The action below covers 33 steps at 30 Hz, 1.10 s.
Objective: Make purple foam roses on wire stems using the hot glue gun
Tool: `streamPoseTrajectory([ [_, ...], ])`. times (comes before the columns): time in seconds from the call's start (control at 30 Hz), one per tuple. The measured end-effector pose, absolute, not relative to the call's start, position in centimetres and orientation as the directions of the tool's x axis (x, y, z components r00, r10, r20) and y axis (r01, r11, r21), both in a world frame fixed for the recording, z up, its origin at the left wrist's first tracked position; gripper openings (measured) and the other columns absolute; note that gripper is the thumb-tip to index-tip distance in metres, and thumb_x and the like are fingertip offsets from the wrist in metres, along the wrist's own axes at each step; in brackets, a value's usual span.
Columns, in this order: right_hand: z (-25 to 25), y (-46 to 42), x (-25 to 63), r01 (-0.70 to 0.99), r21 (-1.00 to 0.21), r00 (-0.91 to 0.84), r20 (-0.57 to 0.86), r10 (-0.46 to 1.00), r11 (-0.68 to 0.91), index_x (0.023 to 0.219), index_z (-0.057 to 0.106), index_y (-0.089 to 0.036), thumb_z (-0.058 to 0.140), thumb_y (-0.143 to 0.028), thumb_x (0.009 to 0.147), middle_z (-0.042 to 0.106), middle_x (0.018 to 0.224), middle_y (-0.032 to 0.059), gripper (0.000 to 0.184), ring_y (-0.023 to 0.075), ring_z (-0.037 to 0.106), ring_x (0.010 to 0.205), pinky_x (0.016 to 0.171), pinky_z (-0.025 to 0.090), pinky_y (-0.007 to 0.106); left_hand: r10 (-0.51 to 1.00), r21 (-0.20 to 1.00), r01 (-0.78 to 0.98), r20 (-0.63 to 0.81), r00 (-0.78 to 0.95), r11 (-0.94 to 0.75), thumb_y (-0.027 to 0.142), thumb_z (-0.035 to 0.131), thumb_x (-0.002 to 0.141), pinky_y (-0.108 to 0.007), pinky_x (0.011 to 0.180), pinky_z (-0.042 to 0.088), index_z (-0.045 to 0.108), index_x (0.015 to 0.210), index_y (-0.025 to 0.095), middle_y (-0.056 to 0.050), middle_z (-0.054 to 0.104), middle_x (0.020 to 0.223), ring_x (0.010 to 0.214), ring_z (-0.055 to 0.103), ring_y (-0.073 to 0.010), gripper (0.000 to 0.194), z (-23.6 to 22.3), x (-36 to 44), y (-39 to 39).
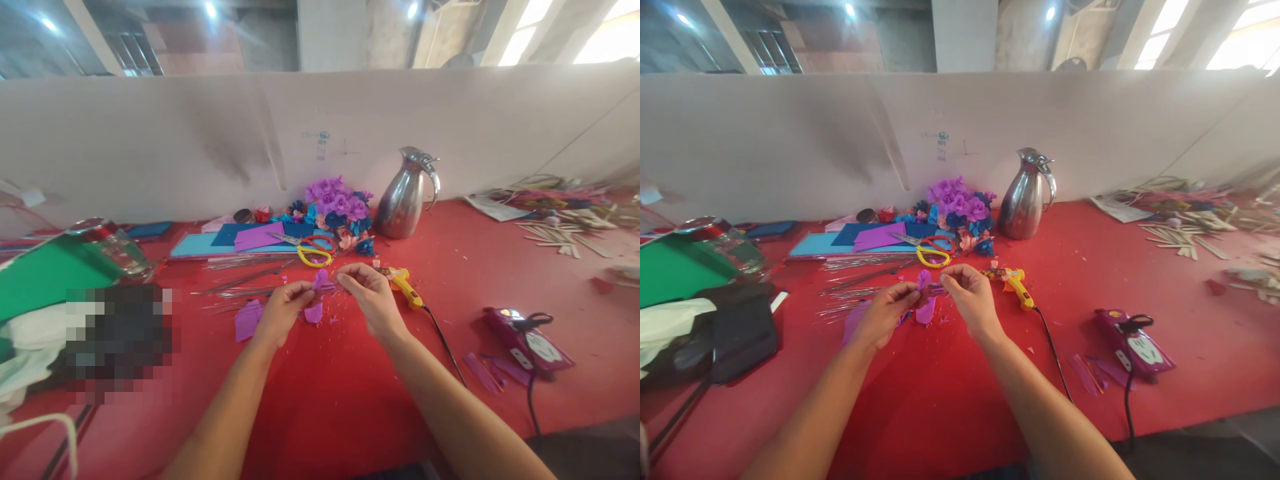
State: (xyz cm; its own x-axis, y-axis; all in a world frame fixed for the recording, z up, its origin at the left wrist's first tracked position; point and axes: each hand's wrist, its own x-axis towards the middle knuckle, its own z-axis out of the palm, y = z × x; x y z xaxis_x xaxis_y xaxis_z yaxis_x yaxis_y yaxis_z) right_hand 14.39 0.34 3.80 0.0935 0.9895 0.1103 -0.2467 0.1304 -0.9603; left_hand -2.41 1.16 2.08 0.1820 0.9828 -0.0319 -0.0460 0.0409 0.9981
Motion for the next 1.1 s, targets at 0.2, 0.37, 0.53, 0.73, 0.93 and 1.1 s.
streamPoseTrajectory([
  [0.2, 3.6, 0.2, 14.1, -0.16, -0.979, -0.02, 0.128, 0.992, 0.123, 0.081, 0.066, -0.02, 0.068, -0.041, 0.072, 0.067, 0.07, 0.0004, 0.023, 0.0132, 0.06, 0.064, 0.062, 0.047, 0.026, 0.979, 0.988, -0.134, -0.05, 0.195, 0.077, 0.043, 0.082, 0.06, -0.032, 0.079, 0.05, 0.073, 0.08, 0.016, -0.005, 0.07, 0.078, 0.075, 0.064, -0.0176, 0.035, 2.1, -2.4, 1.1],
  [0.37, 3.1, -0.1, 13.7, -0.051, -0.986, -0.076, 0.165, 0.983, 0.162, 0.074, 0.065, -0.019, 0.066, -0.038, 0.073, 0.068, 0.069, 0.001, 0.019, 0.0138, 0.059, 0.063, 0.06, 0.046, 0.026, 0.977, 0.977, -0.174, -0.084, 0.194, 0.119, 0.041, 0.086, 0.054, -0.033, 0.081, 0.051, 0.071, 0.072, 0.015, -0.003, 0.068, 0.075, 0.074, 0.063, -0.0167, 0.034, 2.0, -2.0, 1.0],
  [0.53, 3.4, -0.2, 13.7, -0.069, -0.983, -0.035, 0.172, 0.984, 0.17, 0.072, 0.064, -0.019, 0.064, -0.036, 0.073, 0.065, 0.067, -0.0003, 0.017, 0.0132, 0.057, 0.062, 0.06, 0.045, 0.025, 0.985, 0.987, -0.135, -0.069, 0.158, 0.091, 0.042, 0.083, 0.057, -0.03, 0.076, 0.049, 0.072, 0.073, 0.015, -0.003, 0.069, 0.074, 0.071, 0.062, -0.0153, 0.033, 1.7, -2.0, 1.1],
  [0.73, 2.5, 0.1, 14.1, 0.179, -0.969, -0.041, 0.164, 0.986, 0.169, 0.067, 0.059, -0.02, 0.057, -0.037, 0.078, 0.06, 0.061, -0.0007, 0.021, 0.0133, 0.053, 0.056, 0.055, 0.039, 0.025, 0.998, 0.986, -0.165, -0.018, -0.06, 0.008, 0.036, 0.081, 0.06, -0.027, 0.074, 0.047, 0.07, 0.071, 0.016, -0.002, 0.069, 0.073, 0.07, 0.061, -0.0129, 0.025, 1.9, -3.5, 1.9],
  [0.93, 1.7, -1.1, 13.3, 0.792, -0.528, -0.304, 0.095, 0.948, 0.307, 0.096, 0.068, -0.025, 0.057, -0.024, 0.077, 0.072, 0.084, 0.0044, 0.022, 0.0211, 0.064, 0.072, 0.057, 0.035, 0.028, 0.954, 0.984, -0.167, 0.012, -0.299, -0.064, 0.033, 0.084, 0.054, -0.03, 0.085, 0.046, 0.073, 0.077, 0.017, -0.004, 0.074, 0.083, 0.081, 0.064, -0.0154, 0.029, 2.0, -6.0, 3.2],
  [1.1, 1.9, -1.7, 12.6, 0.89, -0.293, -0.363, 0.013, 0.932, 0.351, 0.101, 0.068, -0.025, 0.055, -0.027, 0.08, 0.071, 0.097, 0.0044, 0.024, 0.0201, 0.066, 0.081, 0.056, 0.033, 0.025, 0.952, 0.987, -0.136, 0.043, -0.304, -0.088, 0.035, 0.086, 0.049, -0.031, 0.088, 0.044, 0.075, 0.074, 0.018, -0.005, 0.075, 0.083, 0.087, 0.064, -0.0185, 0.032, 1.8, -7.4, 3.6],
])
